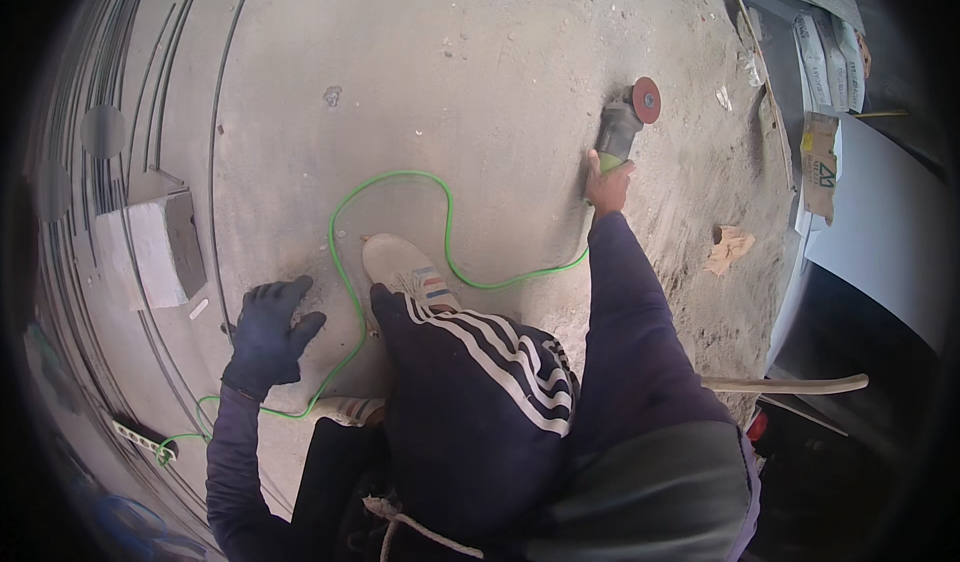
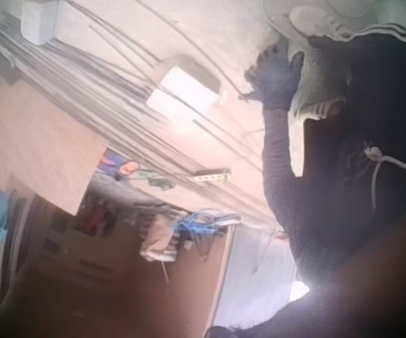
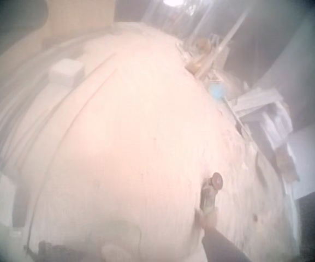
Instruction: The person sits on the floor and uses an angle grinder to cut long metal rods to a specific length. They measure the rods against a white block, cut them, and then stack the cut pieces.
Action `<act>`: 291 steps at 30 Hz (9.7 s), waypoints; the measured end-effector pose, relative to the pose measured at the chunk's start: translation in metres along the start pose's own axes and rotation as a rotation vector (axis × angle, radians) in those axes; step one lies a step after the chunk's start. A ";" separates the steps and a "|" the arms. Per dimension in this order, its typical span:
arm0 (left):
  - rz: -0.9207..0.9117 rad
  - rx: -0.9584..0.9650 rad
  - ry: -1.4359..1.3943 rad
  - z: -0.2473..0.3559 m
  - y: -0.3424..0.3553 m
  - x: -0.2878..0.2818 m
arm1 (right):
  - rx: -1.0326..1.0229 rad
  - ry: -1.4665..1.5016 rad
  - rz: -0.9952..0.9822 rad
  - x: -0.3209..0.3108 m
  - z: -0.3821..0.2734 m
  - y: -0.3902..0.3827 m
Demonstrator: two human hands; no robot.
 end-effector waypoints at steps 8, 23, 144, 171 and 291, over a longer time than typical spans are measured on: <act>0.209 -0.369 -0.160 -0.068 -0.107 -0.027 | -0.038 0.007 -0.165 -0.017 0.009 0.027; 0.536 -0.685 -0.187 -0.123 -0.158 -0.090 | -1.300 0.373 -1.222 0.010 -0.299 -0.332; 0.905 -0.879 -0.100 -0.336 0.008 -0.275 | -0.884 0.582 -1.101 0.049 -0.295 -0.311; 0.977 -1.252 -0.151 -0.263 -0.365 0.063 | -1.897 -0.034 -0.915 0.043 -0.542 -0.327; 0.725 -1.045 -0.357 -0.240 -0.217 -0.018 | -0.648 0.837 -1.474 0.089 -0.727 -0.374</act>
Point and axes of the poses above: each hand's wrist, its own y-axis towards the middle knuckle, its own x-axis out of the palm, z = x × y, the point moved 6 cm from there along y, towards the middle knuckle, and after that the axes turned 5 degrees about -x, right-handed, at the moved point
